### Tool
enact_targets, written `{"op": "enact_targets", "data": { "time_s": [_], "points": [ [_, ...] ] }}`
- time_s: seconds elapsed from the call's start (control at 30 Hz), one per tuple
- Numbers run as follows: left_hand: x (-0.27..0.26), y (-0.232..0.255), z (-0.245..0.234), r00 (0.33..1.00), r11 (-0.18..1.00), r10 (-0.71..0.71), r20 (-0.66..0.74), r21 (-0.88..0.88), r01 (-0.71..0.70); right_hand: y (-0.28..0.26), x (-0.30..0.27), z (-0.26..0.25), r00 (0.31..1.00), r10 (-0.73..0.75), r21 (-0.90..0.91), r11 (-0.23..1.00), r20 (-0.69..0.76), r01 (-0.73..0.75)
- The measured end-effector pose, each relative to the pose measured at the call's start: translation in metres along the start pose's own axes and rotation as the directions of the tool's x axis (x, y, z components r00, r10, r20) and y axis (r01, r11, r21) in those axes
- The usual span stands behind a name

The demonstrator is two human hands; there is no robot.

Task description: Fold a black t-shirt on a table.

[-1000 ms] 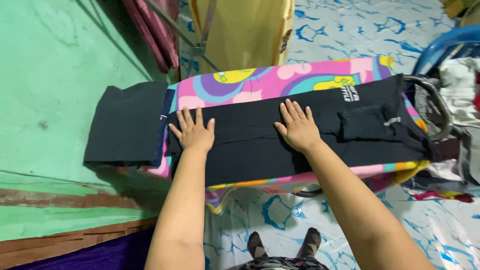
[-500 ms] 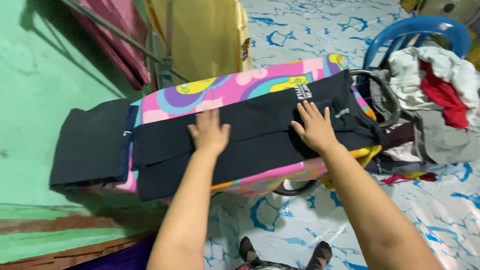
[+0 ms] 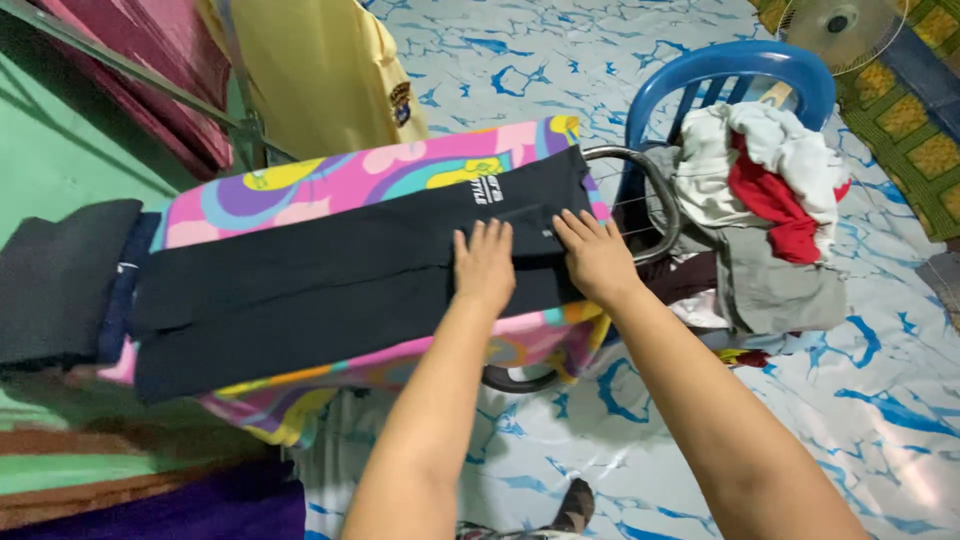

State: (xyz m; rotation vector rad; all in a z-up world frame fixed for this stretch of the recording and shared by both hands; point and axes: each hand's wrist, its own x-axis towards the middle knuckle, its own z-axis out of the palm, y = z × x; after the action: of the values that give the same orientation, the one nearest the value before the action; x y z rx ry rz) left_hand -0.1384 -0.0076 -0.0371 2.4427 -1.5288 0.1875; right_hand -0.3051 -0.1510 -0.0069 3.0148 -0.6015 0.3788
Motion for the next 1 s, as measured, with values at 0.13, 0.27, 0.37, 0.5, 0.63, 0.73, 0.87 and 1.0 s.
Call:
{"op": "enact_targets", "data": {
  "time_s": [0.13, 0.27, 0.37, 0.5, 0.63, 0.73, 0.87, 1.0],
  "points": [
    [-0.012, 0.009, -0.046, 0.996, 0.996, -0.054, -0.067, -0.071, 0.050, 0.004, -0.005, -0.042, 0.989, -0.081, 0.073, 0.993, -0.122, 0.090],
    [-0.023, 0.010, -0.049, 0.995, 0.994, 0.002, -0.100, -0.108, -0.013, 0.013, -0.008, -0.051, 0.982, -0.168, 0.124, 0.976, -0.085, 0.177],
    [-0.034, 0.017, -0.039, 0.997, 0.999, -0.036, 0.069, -0.026, 0.038, 0.012, -0.016, -0.047, 0.973, -0.216, 0.126, 0.971, 0.081, 0.205],
    [-0.031, 0.036, -0.037, 0.976, 0.993, -0.110, 0.187, -0.012, 0.114, 0.013, -0.009, -0.050, 0.972, -0.170, 0.237, 0.963, 0.161, 0.129],
    [-0.030, 0.046, -0.030, 0.977, 0.987, -0.135, 0.167, -0.066, 0.148, 0.018, 0.019, -0.027, 0.990, -0.131, 0.297, 0.944, -0.058, 0.142],
    [-0.012, 0.041, -0.047, 0.980, 0.986, -0.130, 0.152, -0.083, 0.143, 0.019, 0.049, -0.018, 0.990, -0.131, 0.240, 0.961, -0.056, 0.140],
    [-0.003, 0.016, -0.069, 0.953, 0.967, -0.060, 0.298, -0.218, 0.130, 0.007, 0.069, 0.003, 0.976, -0.196, 0.255, 0.953, 0.097, 0.167],
    [0.003, -0.029, -0.077, 0.947, 0.803, -0.199, 0.252, -0.512, 0.305, -0.014, 0.089, -0.007, 0.918, -0.075, 0.101, 0.994, 0.389, 0.038]
  ]
}}
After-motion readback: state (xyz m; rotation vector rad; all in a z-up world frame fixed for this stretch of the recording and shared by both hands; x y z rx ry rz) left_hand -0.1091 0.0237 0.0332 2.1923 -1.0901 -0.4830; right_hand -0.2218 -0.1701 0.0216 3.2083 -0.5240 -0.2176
